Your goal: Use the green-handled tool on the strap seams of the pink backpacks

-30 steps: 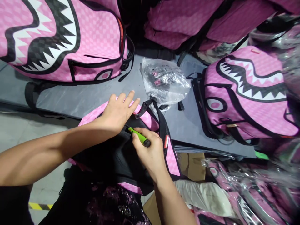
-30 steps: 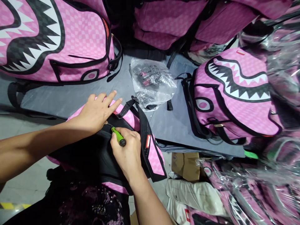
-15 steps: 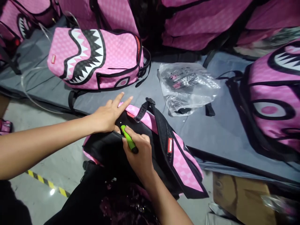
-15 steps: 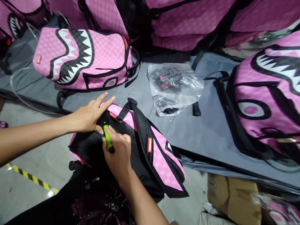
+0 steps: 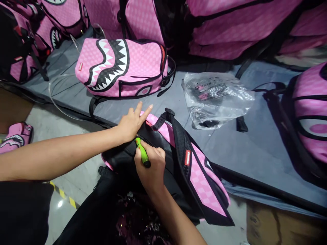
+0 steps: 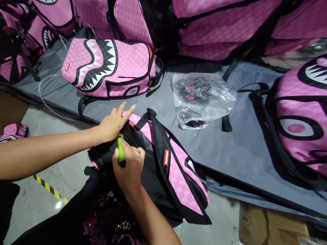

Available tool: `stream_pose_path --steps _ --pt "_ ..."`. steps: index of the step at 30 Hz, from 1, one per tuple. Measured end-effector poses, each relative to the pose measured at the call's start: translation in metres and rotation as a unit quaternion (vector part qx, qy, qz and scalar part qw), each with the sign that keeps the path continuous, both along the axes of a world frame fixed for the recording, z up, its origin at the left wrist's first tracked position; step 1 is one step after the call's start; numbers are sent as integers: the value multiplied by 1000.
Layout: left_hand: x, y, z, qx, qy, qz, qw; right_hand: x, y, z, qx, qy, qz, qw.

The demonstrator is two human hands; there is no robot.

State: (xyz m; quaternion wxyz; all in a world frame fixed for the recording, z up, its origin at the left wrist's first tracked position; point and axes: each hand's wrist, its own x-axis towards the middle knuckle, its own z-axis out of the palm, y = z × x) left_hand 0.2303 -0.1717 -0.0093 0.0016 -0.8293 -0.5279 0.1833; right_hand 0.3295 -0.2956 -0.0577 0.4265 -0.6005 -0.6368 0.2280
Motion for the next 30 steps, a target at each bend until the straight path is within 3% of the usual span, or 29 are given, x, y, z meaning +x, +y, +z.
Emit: stream_pose_path --steps 5,9,12,19,21,23,26,30 --pt "-14 8 0 -34 -53 -76 995 17 10 -5 50 1 -16 999" --pt "-26 14 3 -72 -83 -102 989 36 19 2 -33 -9 7 999" --pt "-31 19 3 -92 -103 -104 985 44 25 6 -54 -2 48 997" --pt "-45 31 -3 -125 -161 -146 968 30 38 5 -51 5 110 993" --pt "-49 27 -2 -105 -163 -117 974 25 41 2 -71 21 114 991" --pt "-52 19 -1 -76 -145 -47 985 21 43 -1 -82 30 123 989" --pt "-59 10 2 -88 -97 27 991 15 44 -2 -89 8 144 986" --pt "-71 12 0 -115 -99 -3 988 6 45 1 -99 -32 169 980"
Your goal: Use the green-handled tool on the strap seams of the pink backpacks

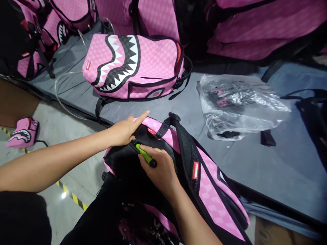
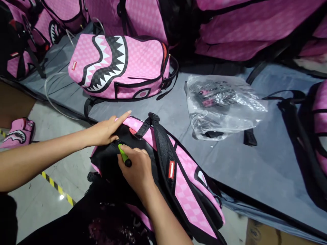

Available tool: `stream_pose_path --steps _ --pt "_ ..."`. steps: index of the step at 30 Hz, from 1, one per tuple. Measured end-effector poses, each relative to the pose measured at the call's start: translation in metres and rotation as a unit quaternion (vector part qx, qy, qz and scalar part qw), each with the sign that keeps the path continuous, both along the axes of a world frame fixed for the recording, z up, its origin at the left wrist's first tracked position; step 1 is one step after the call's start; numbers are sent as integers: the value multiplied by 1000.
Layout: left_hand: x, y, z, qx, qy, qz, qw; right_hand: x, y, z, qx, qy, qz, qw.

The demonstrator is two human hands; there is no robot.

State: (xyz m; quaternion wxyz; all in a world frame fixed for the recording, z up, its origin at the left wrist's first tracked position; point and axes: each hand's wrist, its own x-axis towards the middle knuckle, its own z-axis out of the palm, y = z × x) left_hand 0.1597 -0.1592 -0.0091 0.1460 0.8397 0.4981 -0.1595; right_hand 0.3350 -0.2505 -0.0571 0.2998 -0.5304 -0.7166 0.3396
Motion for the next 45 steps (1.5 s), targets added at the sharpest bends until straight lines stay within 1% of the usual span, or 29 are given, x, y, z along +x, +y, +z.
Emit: stream_pose_path --steps 3,5,9,13,16,20,24,28,32,35,40,45 --pt "-8 4 -4 -5 -31 -19 999 -4 0 1 4 -23 21 1000" --pt "-11 6 -7 -6 -42 -20 999 -6 2 -1 9 -33 24 999" --pt "-9 7 -7 -11 -35 -17 999 -9 7 -7 15 -29 16 999" --pt "-5 5 -5 -11 -21 -2 1000 -11 10 -5 12 -33 19 999" --pt "-4 4 -5 -3 -24 1 1000 -10 7 -2 18 -32 -3 999" --pt "-6 5 -9 0 -47 -8 999 -13 3 -1 11 4 -26 1000" --pt "-7 6 -12 4 -69 -6 998 -19 2 -1 22 -5 -68 997" --pt "-6 8 -15 9 -71 -8 997 -19 6 0 -4 25 -43 999" --pt "-5 9 -15 14 -54 -19 998 -15 9 1 -11 35 -52 998" --pt "-5 9 -16 23 -58 -22 998 -12 10 2 -46 67 -29 996" --pt "-5 8 -17 27 -56 -21 998 -5 7 8 -55 19 -56 997" --pt "-3 8 -12 12 -49 -16 999 1 6 16 -97 43 -30 994"
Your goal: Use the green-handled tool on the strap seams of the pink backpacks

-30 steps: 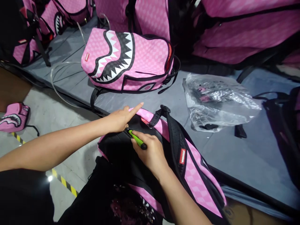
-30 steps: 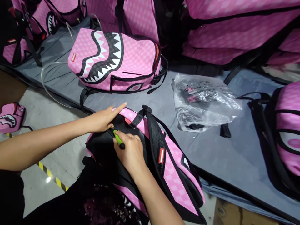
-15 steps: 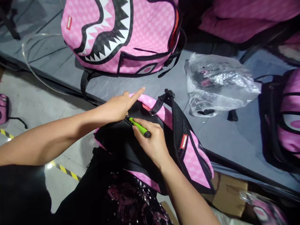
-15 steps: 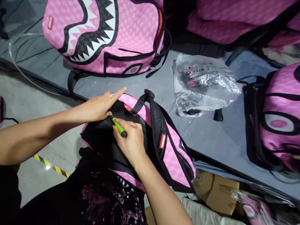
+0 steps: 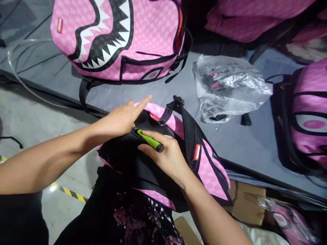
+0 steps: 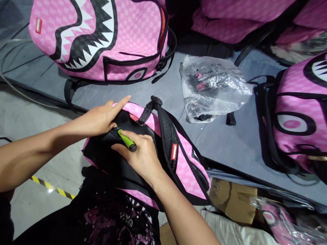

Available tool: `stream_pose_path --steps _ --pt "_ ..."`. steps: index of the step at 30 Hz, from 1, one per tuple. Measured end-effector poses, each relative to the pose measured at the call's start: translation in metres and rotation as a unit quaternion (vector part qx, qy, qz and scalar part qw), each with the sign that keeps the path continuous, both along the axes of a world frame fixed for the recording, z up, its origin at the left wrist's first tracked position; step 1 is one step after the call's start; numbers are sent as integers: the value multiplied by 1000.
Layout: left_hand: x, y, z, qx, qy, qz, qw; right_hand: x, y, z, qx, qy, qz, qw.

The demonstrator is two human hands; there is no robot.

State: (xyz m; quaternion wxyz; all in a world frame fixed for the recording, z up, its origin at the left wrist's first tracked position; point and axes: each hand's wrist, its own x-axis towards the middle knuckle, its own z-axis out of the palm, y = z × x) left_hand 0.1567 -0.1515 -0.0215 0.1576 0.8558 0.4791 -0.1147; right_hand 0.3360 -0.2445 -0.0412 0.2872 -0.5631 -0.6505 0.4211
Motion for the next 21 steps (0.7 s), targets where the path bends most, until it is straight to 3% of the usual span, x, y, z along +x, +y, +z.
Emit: stream_pose_path --steps 7,13,17,21 --pt "1 1 -3 -4 23 11 1000 -3 3 -3 33 -4 -16 999" --pt "-1 2 -2 -8 2 6 1000 -7 6 -5 -12 -10 -31 999" --pt "-1 4 -1 -6 17 5 1000 -8 9 -9 7 51 12 999" --pt "-1 4 -1 -4 12 -1 1000 -10 8 -12 46 53 -13 997"
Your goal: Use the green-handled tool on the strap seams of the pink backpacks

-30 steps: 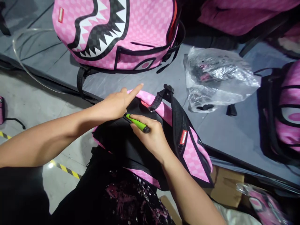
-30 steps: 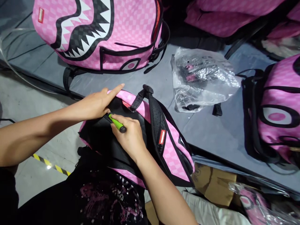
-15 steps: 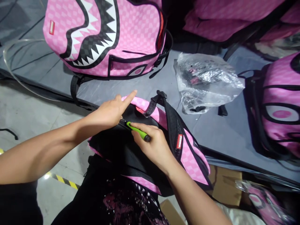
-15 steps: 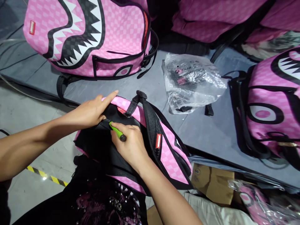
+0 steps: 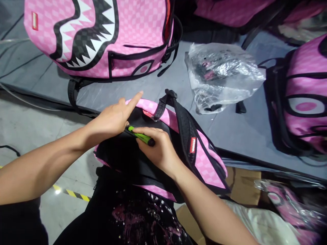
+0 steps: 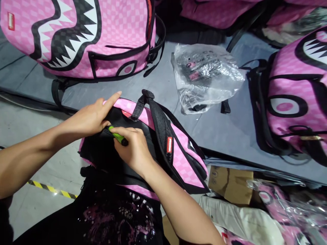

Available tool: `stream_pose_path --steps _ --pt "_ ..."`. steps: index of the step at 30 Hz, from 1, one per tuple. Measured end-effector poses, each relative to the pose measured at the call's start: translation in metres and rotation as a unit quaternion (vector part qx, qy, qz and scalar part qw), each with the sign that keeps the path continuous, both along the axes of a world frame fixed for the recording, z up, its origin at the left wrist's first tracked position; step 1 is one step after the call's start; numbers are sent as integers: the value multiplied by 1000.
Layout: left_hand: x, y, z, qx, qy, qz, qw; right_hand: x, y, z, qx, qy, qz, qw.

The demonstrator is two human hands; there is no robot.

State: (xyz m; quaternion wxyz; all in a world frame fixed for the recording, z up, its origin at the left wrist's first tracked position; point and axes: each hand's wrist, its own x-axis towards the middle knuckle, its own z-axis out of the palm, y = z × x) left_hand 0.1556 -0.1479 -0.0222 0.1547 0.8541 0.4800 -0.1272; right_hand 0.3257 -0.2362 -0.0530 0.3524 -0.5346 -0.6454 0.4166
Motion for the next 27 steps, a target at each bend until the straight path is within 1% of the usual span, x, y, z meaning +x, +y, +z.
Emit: stream_pose_path --steps 3,6,9,13,17,21,25,27 --pt "0 -1 0 3 -4 -3 1000 0 -2 1 14 -32 -3 999" --pt "0 -1 -1 9 -2 -7 1000 1 -5 2 32 -82 -25 996" --pt "-1 -1 -1 13 -4 -9 1000 1 -6 3 32 -69 -22 997" --pt "-1 -1 0 7 -4 -11 1000 -1 -7 6 28 -100 -36 994" --pt "0 -1 1 0 -6 -2 1000 -2 -5 5 13 -84 -20 996" --pt "1 -1 2 -7 -7 4 1000 -3 -4 5 27 -73 -14 997" --pt "1 -1 1 -6 -4 4 1000 -3 -4 8 31 -124 -20 992" --pt "1 -1 0 -5 -8 0 1000 -2 -5 10 31 -115 -14 993"
